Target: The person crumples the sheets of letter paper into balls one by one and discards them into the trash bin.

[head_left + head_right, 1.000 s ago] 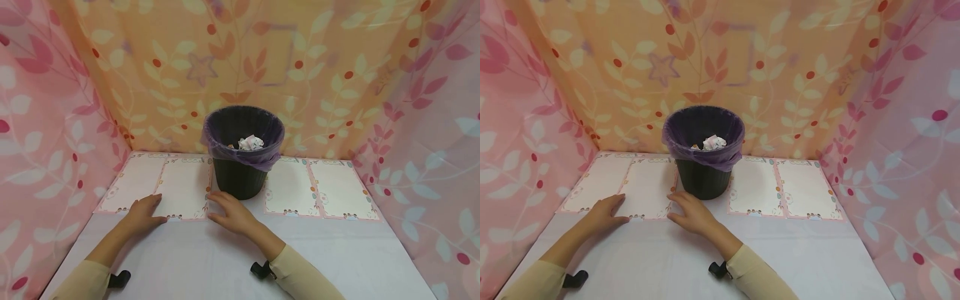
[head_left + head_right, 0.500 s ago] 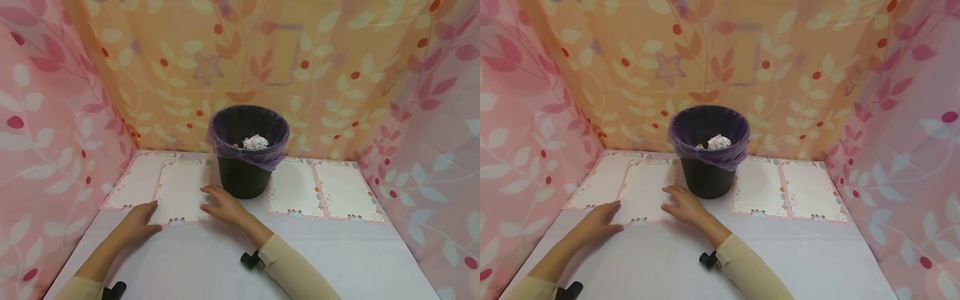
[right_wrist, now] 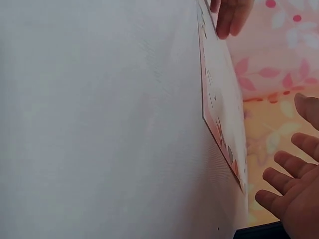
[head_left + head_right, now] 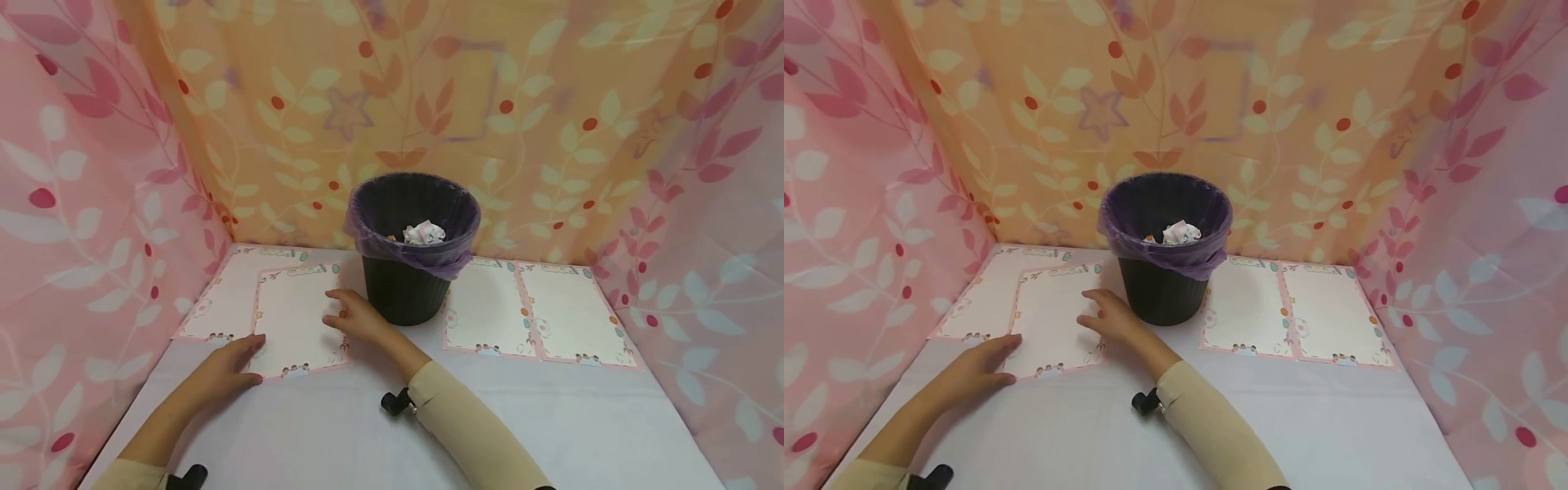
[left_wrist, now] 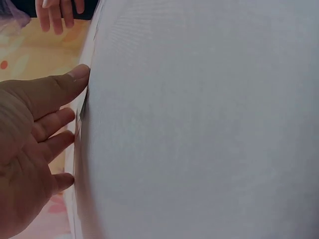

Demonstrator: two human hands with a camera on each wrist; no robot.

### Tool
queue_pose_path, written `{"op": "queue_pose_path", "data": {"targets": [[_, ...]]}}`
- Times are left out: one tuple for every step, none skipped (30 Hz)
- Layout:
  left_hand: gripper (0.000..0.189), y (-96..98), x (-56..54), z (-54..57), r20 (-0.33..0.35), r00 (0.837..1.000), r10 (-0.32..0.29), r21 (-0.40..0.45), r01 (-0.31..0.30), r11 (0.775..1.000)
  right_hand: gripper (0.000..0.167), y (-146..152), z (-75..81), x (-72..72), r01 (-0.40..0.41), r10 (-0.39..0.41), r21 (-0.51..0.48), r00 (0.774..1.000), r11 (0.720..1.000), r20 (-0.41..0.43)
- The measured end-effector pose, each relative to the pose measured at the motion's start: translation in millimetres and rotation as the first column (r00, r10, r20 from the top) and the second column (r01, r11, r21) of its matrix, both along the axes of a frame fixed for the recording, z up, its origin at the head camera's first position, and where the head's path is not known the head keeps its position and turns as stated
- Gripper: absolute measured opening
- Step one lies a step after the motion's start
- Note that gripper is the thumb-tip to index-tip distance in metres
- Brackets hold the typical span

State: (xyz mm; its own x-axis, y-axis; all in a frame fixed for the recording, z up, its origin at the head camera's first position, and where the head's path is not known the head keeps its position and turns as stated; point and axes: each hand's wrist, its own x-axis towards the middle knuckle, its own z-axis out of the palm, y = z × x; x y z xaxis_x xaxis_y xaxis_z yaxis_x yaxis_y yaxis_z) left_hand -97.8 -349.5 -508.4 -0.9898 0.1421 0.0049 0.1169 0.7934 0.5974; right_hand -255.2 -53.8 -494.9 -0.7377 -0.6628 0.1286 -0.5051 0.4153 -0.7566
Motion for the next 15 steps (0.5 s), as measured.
{"op": "queue_pose_path", "data": {"targets": [[0.086,-0.4,1.1,0.2,0.004,1.000,-0.002,-0.005,0.002,1.000,0.060,-3,-1.0,-2.4,0.003,-0.003,-0.007,1.000,1.000,0.006],[0.086,-0.8,2.3,0.6,0.002,1.000,-0.004,-0.014,0.004,1.000,0.060,-5,-2.3,-4.8,0.011,-0.011,-0.007,1.000,1.000,0.013],[0.086,-1.3,4.1,1.2,-0.001,1.000,-0.007,-0.023,0.007,1.000,0.060,-8,-3.5,-7.0,0.023,-0.023,-0.006,0.999,1.000,0.027],[0.087,-1.8,6.0,2.0,-0.004,1.000,-0.006,-0.032,0.006,0.999,0.060,-11,-5.2,-9.8,0.028,-0.028,-0.009,0.999,1.000,0.032],[0.089,-2.5,8.0,2.5,-0.009,1.000,-0.007,-0.040,0.007,0.999,0.061,-14,-7.0,-12.7,0.029,-0.029,-0.009,0.999,1.000,0.038],[0.090,-3.5,9.9,2.9,-0.013,1.000,-0.004,-0.046,0.004,0.999,0.061,-16,-7.9,-15.2,0.033,-0.032,-0.006,0.999,0.999,0.043],[0.091,-4.8,11.4,3.0,-0.019,1.000,-0.005,-0.050,0.004,0.999,0.062,-19,-8.7,-17.5,0.035,-0.035,-0.012,0.998,0.999,0.056],[0.092,-6.0,13.1,3.1,-0.020,1.000,0.000,-0.053,-0.001,0.999,0.064,-21,-10.0,-20.2,0.039,-0.038,-0.011,0.997,0.999,0.066],[0.093,-7.3,14.7,3.1,-0.018,1.000,0.003,-0.051,-0.004,0.999,0.065,-23,-10.8,-22.5,0.041,-0.040,-0.013,0.996,0.999,0.075],[0.094,-8.6,16.1,2.8,-0.013,1.000,0.009,-0.046,-0.009,0.999,0.066,-26,-11.8,-24.7,0.046,-0.044,-0.016,0.996,0.999,0.082],[0.095,-10.0,17.6,2.7,-0.004,1.000,0.011,-0.035,-0.012,0.999,0.067,-28,-12.8,-26.8,0.051,-0.049,-0.016,0.994,0.999,0.099],[0.096,-11.3,19.0,2.1,0.004,1.000,0.018,-0.028,-0.018,0.999,0.068,-30,-13.4,-29.0,0.056,-0.055,-0.010,0.993,0.998,0.100],[0.096,-12.6,20.2,1.4,0.012,1.000,0.021,-0.018,-0.021,1.000,0.069,-33,-14.3,-31.3,0.059,-0.058,-0.003,0.993,0.998,0.101],[0.096,-13.8,21.5,0.6,0.023,0.999,0.030,-0.009,-0.030,1.000,0.070,-36,-15.4,-33.7,0.063,-0.064,0.012,0.994,0.998,0.088],[0.097,-15.0,22.5,-0.2,0.031,0.999,0.033,0.002,-0.033,0.999,0.071,-38,-15.8,-35.7,0.067,-0.069,0.026,0.994,0.997,0.080]]}}
